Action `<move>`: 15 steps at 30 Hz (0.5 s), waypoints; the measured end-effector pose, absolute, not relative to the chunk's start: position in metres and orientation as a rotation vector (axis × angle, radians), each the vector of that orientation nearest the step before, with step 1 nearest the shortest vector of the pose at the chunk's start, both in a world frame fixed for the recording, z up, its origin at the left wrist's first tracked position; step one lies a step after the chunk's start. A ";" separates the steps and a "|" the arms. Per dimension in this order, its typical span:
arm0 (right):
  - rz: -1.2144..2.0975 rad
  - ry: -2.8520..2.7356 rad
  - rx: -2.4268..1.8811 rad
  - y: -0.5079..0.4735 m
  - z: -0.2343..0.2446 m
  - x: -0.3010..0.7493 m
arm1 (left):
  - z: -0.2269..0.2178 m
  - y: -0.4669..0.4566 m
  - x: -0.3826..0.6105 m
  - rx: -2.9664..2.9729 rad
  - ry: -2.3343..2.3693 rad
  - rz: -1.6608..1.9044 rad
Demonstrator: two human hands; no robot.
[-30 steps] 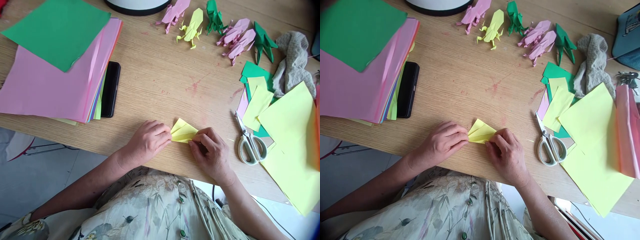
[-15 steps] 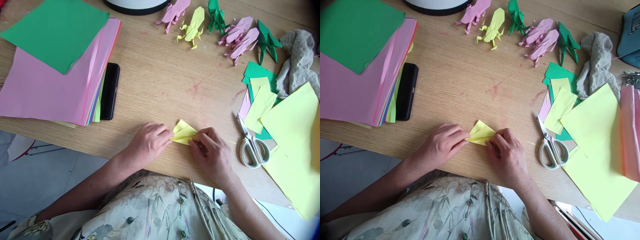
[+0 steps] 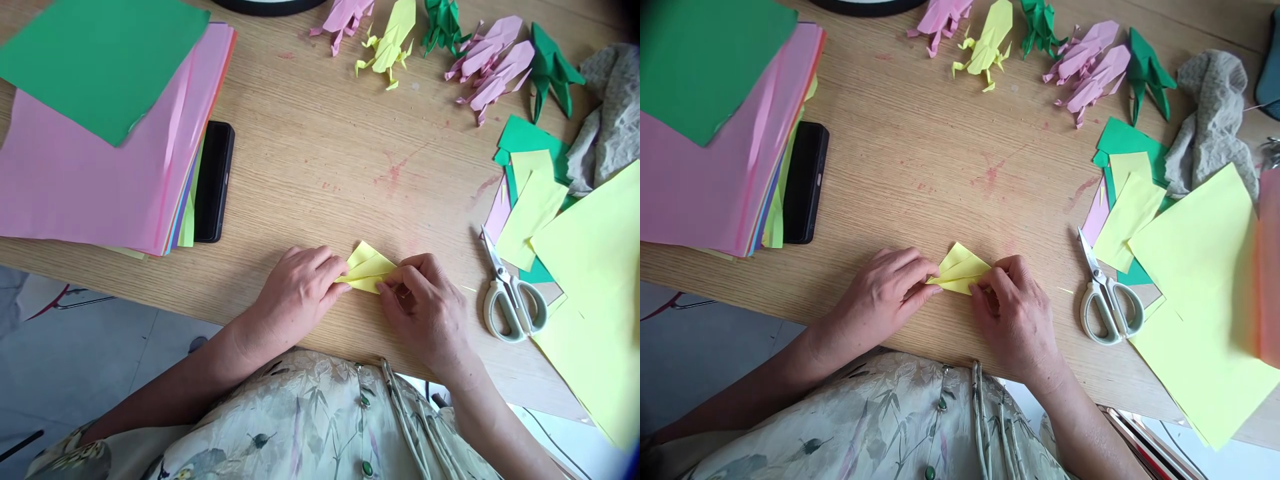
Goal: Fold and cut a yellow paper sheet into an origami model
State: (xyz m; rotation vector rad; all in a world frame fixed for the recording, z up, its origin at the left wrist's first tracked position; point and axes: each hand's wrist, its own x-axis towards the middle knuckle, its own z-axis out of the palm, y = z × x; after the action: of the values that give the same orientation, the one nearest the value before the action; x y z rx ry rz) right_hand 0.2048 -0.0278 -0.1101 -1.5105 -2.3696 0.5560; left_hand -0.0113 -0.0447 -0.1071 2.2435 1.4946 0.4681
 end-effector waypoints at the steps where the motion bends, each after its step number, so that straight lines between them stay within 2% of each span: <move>1: 0.555 -2.368 -1.510 -0.028 -0.110 0.205 | -0.108 -0.045 -0.011 2.245 1.507 0.462; 15: 0.589 -2.347 -1.487 -0.027 -0.111 0.205 | -0.108 -0.047 -0.007 2.227 1.565 0.454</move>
State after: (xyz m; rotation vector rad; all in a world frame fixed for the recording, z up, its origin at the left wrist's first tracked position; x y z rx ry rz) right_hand 0.2053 -0.0267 -0.1113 -1.4871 -2.3468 0.5893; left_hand -0.0071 -0.0473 -0.1083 2.2274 1.5646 0.4539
